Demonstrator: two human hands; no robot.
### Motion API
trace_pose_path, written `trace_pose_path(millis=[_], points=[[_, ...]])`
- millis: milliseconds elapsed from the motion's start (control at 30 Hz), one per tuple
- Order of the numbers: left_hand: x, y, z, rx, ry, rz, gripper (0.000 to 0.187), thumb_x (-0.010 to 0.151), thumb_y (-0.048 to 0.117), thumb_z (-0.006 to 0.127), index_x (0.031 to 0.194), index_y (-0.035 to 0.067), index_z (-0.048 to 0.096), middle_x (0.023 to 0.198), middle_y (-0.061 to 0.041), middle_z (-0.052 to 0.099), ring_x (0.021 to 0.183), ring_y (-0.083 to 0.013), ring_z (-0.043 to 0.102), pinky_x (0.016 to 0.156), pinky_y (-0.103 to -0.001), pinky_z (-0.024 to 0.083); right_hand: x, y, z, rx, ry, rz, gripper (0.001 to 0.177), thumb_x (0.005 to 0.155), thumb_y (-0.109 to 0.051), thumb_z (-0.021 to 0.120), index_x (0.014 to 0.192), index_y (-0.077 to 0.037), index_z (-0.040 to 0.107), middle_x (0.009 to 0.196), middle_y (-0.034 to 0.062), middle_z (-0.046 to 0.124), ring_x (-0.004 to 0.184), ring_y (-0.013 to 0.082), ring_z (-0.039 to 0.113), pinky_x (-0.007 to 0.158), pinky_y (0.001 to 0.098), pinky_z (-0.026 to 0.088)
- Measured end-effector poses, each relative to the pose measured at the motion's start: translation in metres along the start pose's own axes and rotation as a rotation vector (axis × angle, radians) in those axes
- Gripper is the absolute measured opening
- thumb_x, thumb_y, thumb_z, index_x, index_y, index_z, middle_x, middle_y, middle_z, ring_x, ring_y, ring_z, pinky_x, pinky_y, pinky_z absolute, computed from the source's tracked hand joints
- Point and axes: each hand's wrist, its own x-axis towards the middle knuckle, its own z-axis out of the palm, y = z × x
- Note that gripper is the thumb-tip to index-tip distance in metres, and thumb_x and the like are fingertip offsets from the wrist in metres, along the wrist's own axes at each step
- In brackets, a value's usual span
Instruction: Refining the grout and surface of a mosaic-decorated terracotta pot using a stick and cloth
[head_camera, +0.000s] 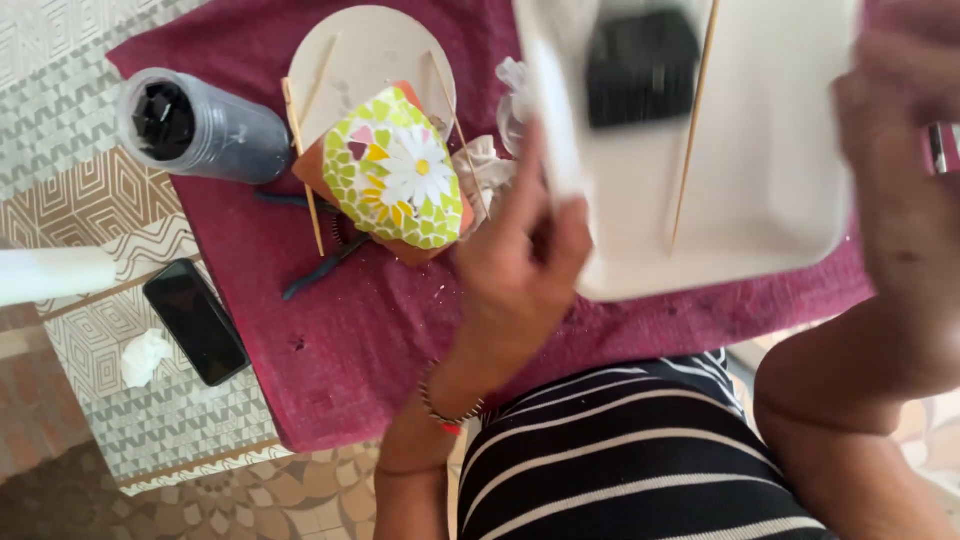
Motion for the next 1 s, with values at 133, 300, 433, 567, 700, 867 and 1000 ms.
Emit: trace_pose_path(millis=[133,300,433,567,700,867,1000], points=[[-0.04,-0.056,0.042,0.046,0.049,0.227,0.053,0.11,0.013,0.061,0.157,0.002,0.039,0.071,0.001,0.048,0.06,-0.0126,0.045,0.063,-0.032,0.052,0.013,0.02,0.017,0.084,-0.025,-0.269,0.009,0.125,0.031,0.074,0.132,0.025,0.073,0.141,0.0374,0.067,0.122,0.0405,0.065,0.097,0.041,0.055],[-0.06,-0.098,0.072,0.016,-0.019,0.225,0.056,0.107,0.002,0.062,0.157,-0.001,0.038,0.078,-0.005,0.053,0.064,-0.0157,0.048,0.064,-0.036,0.05,0.035,0.05,0.061,-0.212,-0.14,-0.364,0.038,0.101,-0.001,0.094,0.135,0.009,0.083,0.133,0.0232,0.077,0.111,0.0349,0.069,0.104,0.0448,0.05],[-0.057,-0.118,0.081,0.101,-0.022,0.255,0.054,0.104,-0.001,0.06,0.152,-0.008,0.036,0.109,-0.023,0.071,0.073,-0.0243,0.065,0.069,-0.037,0.059,0.046,0.071,0.111,-0.203,-0.337,-0.331,0.046,0.092,-0.001,0.08,0.137,-0.002,0.071,0.155,0.0245,0.046,0.134,0.0409,0.047,0.101,0.0634,0.051],[-0.055,-0.125,0.081,0.295,-0.068,0.217,0.055,0.105,0.014,0.062,0.15,-0.007,0.04,0.109,-0.023,0.076,0.071,-0.0298,0.073,0.061,-0.041,0.062,0.051,0.108,0.14,-0.109,-0.137,-0.408,0.022,0.099,0.007,0.08,0.119,-0.002,0.082,0.145,0.022,0.059,0.124,0.0373,0.06,0.095,0.0519,0.057],[-0.044,-0.115,0.075,0.505,-0.094,0.183,0.054,0.106,0.037,0.059,0.143,-0.003,0.053,0.083,-0.013,0.076,0.059,-0.0286,0.07,0.042,-0.043,0.052,0.055,0.097,0.118,0.175,-0.013,-0.377,0.022,0.096,0.018,0.064,0.112,0.008,0.075,0.113,0.019,0.07,0.103,0.0311,0.059,0.08,0.0371,0.048],[-0.019,-0.088,0.071,0.517,0.005,0.307,0.036,0.102,0.004,0.074,0.137,0.001,0.062,0.089,-0.006,0.069,0.053,-0.006,0.048,0.046,-0.019,0.051,0.023,0.176,0.077,-0.906,0.288,-0.181,0.031,0.113,-0.008,0.055,0.139,-0.02,0.067,0.085,-0.0047,0.054,0.055,0.0135,0.046,0.04,0.0316,0.035],[-0.003,-0.077,0.101,0.645,-0.049,0.294,0.049,0.099,0.012,0.073,0.144,0.006,0.055,0.135,-0.014,0.065,0.067,-0.0152,0.072,0.055,-0.033,0.061,-0.023,0.361,0.078,-0.605,0.243,0.079,0.029,0.133,-0.014,0.048,0.114,-0.01,0.069,0.085,-0.0025,0.056,0.065,0.0067,0.054,0.046,0.0183,0.042]])
